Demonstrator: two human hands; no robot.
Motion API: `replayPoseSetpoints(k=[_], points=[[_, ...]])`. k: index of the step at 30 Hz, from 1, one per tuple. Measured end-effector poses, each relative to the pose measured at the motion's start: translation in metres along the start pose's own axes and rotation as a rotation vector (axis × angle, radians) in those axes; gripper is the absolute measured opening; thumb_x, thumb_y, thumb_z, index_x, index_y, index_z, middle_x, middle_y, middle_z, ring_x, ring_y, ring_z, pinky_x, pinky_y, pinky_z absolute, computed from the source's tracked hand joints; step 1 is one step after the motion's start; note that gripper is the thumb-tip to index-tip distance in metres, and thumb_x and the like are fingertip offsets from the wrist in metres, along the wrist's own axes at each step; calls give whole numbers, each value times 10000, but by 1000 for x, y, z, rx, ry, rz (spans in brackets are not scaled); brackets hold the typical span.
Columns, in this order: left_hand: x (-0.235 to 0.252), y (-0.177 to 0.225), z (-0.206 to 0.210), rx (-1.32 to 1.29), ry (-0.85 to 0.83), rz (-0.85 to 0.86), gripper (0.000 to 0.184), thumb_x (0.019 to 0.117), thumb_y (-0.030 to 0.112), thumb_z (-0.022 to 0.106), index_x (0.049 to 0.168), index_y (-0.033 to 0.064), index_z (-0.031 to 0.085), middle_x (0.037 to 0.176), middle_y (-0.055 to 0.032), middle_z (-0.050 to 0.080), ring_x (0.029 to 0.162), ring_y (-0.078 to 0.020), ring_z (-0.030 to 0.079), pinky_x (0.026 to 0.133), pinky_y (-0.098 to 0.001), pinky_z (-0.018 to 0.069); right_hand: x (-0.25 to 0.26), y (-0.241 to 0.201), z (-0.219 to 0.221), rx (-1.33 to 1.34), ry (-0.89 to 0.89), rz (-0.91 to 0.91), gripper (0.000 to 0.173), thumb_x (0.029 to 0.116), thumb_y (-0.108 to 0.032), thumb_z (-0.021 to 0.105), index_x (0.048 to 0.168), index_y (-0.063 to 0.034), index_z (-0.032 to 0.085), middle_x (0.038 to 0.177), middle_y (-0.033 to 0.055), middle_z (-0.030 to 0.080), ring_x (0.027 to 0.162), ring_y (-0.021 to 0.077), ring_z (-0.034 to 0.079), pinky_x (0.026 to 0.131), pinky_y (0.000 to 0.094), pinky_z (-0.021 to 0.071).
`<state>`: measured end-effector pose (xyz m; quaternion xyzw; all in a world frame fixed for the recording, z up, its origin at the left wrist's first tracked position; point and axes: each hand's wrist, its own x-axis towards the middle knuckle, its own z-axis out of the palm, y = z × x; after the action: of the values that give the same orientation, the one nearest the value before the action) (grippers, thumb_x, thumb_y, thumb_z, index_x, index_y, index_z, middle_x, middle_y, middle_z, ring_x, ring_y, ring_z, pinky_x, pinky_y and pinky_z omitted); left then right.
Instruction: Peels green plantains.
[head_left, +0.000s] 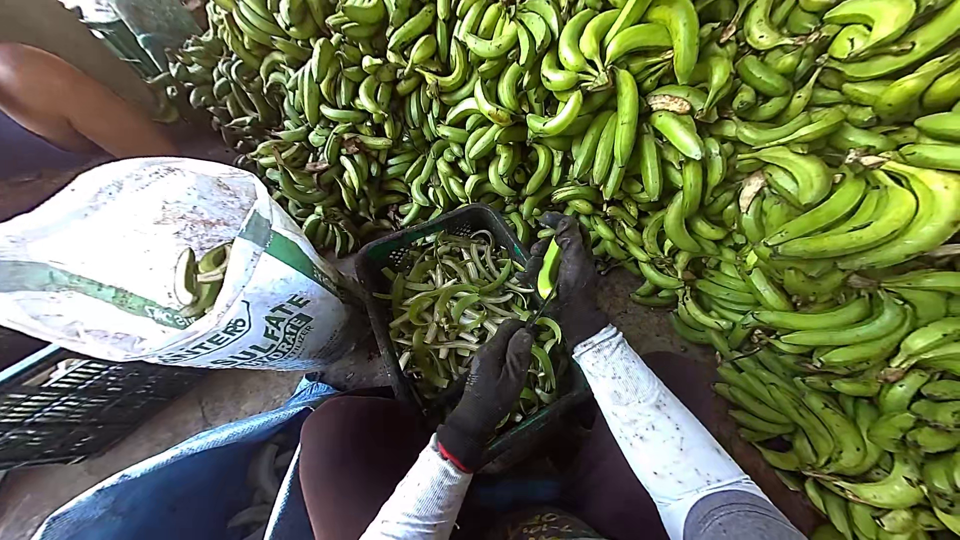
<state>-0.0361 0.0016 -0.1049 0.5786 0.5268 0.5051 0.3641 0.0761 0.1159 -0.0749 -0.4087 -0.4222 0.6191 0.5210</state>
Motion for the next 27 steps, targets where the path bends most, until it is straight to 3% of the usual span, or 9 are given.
replayPoseSetpoints(k=[8, 12, 17, 19, 22, 24, 27], points=[[-1, -5, 1, 51, -17, -35, 565, 1080, 525, 325, 1101, 78, 670, 738, 52, 558, 621, -33, 521, 584, -231, 476, -1, -3, 1, 11, 38, -88, 451, 1040, -631, 360, 1389, -386, 505, 816, 8, 576, 556, 140, 567, 499, 345, 551], [3, -13, 1, 99, -5, -41, 555, 1081, 503, 311, 1096, 72, 661, 807, 40, 599, 677, -23, 553, 638, -231, 498, -11, -3, 9, 15, 5, 34, 464, 1019, -668, 381, 1358, -379, 514, 771, -9, 536, 551, 123, 528, 497, 342, 523], [8, -31, -7, 91, 9, -70, 630, 1053, 604, 318, 1094, 74, 657, 798, 53, 574, 711, -17, 555, 690, -237, 510, -19, -8, 28, 223, -32, 263, 393, 1068, -522, 386, 1182, -203, 585, 651, -19, 534, 493, 106, 552, 471, 298, 535], [7, -31, -8, 108, 10, -92, 596, 1055, 578, 326, 1083, 83, 657, 779, 63, 555, 685, -16, 534, 659, -230, 491, -15, -3, 23, 186, -61, 237, 455, 1077, -534, 337, 1241, -195, 592, 736, 5, 621, 575, 142, 633, 532, 336, 582], [5, -32, -5, 166, 12, -78, 584, 1065, 547, 322, 1089, 84, 676, 786, 33, 592, 684, -42, 558, 656, -264, 505, -6, 18, 0, 22, -124, -20, 504, 1063, -593, 298, 1417, -324, 534, 1074, 10, 677, 847, 167, 645, 707, 360, 556], [4, -35, -3, 158, -4, -64, 622, 1059, 587, 310, 1103, 88, 678, 785, 39, 585, 673, -38, 547, 648, -260, 501, -7, 22, -1, 28, -134, -108, 488, 1076, -550, 275, 1283, -266, 614, 931, 5, 640, 737, 135, 604, 646, 334, 549], [5, -38, -5, 184, -20, -50, 633, 1059, 588, 300, 1100, 81, 677, 773, 49, 575, 672, -25, 540, 647, -245, 497, -11, 17, 5, 217, -190, 52, 515, 1078, -549, 248, 1078, -212, 638, 685, -41, 516, 525, 75, 497, 513, 273, 507]])
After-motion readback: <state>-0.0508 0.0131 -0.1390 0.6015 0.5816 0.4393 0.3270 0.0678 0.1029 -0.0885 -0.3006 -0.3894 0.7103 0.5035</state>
